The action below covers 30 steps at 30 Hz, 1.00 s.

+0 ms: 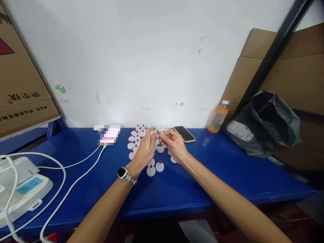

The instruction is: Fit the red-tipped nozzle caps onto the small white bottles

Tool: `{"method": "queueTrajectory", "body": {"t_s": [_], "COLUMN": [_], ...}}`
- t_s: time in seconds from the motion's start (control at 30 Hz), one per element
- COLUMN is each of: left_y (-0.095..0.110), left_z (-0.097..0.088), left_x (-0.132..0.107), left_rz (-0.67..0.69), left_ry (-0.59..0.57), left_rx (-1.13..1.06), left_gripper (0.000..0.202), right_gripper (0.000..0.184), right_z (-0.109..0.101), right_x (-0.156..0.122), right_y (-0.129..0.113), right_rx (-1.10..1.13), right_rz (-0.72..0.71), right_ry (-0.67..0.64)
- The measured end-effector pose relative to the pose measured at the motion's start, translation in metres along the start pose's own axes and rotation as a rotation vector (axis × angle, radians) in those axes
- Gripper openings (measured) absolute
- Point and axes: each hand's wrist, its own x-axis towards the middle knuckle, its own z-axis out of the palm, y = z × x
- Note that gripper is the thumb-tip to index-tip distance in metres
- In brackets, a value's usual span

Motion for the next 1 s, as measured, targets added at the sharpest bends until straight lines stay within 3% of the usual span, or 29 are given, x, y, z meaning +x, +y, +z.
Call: {"method": "queueTrajectory", "body": {"t_s": [0.2,0.27,0.43,0.53,0.6,0.77,0.9,1.0], "left_y": [-0.005,-0.011,-0.026,-0.030,-0.030,-0.032,-0.039,-0.043], "left_z": [-0.003,-0.013,-0.039,-0.041,-0.039,-0.037,-0.042,-0.044], "left_x": [0.002,0.006,0.014,0.014,0.014,0.015,0.017,0.018], "left_rz": [-0.003,-0.001,-0.089,-0.100,-0.090,-0.071,-0.058,-0.053], "left_ry": [-0.051,-0.072,0.101,0.125,0.121,0.120,0.142,0.133], "left_rx": [0.006,0.059,0.189,0.201,0.218,0.272,0.311,0.323], "left_gripper": [0.044,0.051,0.063,0.062,0.062,0.058,0.048,0.044], "right_gripper": [0.037,0.036,0.021,0.012,0.009,0.016,0.026,0.033], "right_z": [-0.004,-0.010,-0.032,-0.037,-0.037,-0.024,-0.012,-0.005], "right_x": [0.003,0.004,0.001,0.001,0.008,0.062,0.124,0.154], "right_y": [-0.012,-0.022,-0.030,-0.028,-0.029,-0.024,0.010,0.040], "right_rx": [-0.171,-0.283,-0.727,-0.946,-1.034,-1.241,-1.479,-1.512], "right_rz": [-0.044,-0.008,0.099,0.053,0.012,-0.042,0.076,0.124], "right_ry": [0.001,-0.071,-0.347,-0.482,-0.502,-0.355,-0.282,-0.255]}}
